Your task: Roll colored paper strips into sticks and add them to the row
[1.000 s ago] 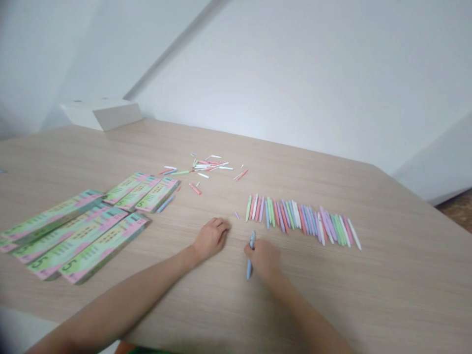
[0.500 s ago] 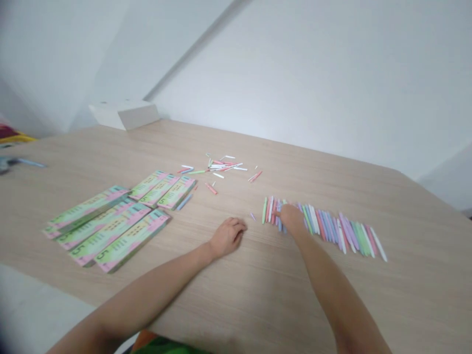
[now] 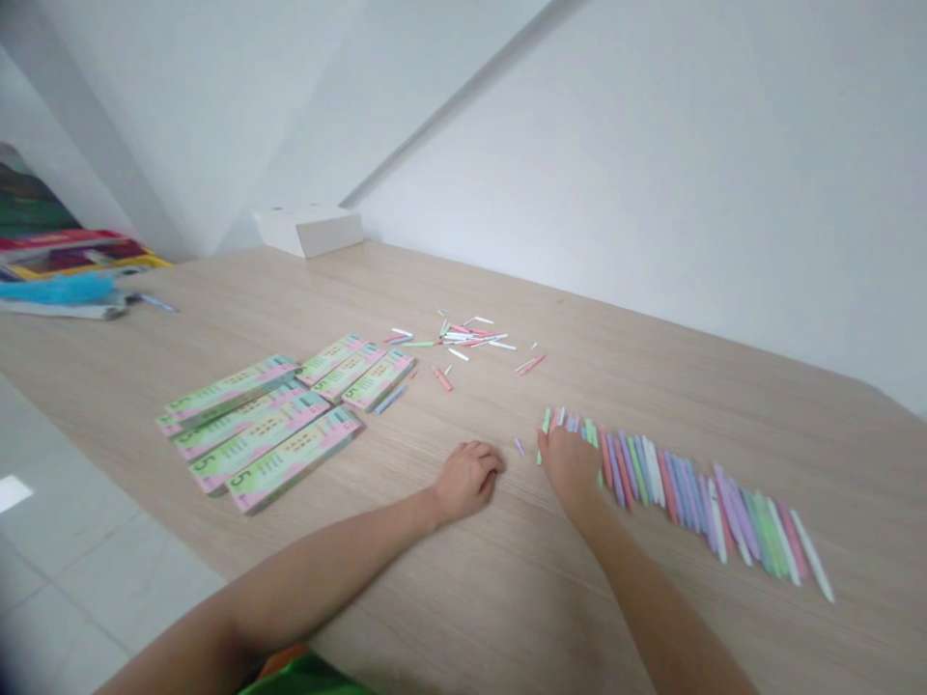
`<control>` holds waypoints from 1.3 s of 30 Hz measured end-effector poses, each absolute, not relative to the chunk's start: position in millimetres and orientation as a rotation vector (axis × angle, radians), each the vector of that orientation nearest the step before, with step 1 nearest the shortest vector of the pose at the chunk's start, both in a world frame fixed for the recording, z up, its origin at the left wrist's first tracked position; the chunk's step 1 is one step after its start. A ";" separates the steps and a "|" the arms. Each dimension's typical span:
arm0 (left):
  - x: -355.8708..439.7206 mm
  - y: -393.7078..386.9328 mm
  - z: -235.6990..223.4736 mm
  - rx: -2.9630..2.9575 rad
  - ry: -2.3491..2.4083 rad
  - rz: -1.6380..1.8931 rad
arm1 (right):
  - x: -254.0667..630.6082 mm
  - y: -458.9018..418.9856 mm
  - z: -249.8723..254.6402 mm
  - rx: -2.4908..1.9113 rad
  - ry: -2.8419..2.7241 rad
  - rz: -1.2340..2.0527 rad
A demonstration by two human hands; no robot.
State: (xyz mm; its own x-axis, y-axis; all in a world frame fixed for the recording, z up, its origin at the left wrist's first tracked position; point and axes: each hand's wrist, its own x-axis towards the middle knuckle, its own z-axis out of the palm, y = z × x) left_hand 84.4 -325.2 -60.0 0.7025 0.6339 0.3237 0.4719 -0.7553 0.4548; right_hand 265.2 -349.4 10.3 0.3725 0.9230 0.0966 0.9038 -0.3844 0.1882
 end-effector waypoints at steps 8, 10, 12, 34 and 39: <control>85.6 -307.9 -59.5 2.988 0.949 0.547 | 258.1 -346.4 0.0 2.404 1.895 0.103; 75.9 -280.5 -52.5 3.175 1.120 0.448 | 250.7 -347.5 -5.9 2.350 2.002 0.066; 59.2 -246.9 -44.3 3.187 1.271 0.414 | 238.7 -349.8 -9.6 2.274 2.101 0.014; 35.9 -178.2 -17.6 3.329 1.109 0.239 | 188.4 -384.4 -33.6 2.028 2.670 -0.130; 64.1 -230.9 -4.6 3.103 1.452 0.513 | 181.6 -374.1 -31.7 2.300 2.985 -0.004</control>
State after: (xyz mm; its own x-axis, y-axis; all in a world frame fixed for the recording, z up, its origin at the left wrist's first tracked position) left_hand 64.1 -230.9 -4.6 0.6150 0.6847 0.3912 0.7786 -0.6059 -0.1634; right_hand 181.6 -374.1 -31.7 -0.1355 0.8757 0.4634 0.8743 0.3257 -0.3599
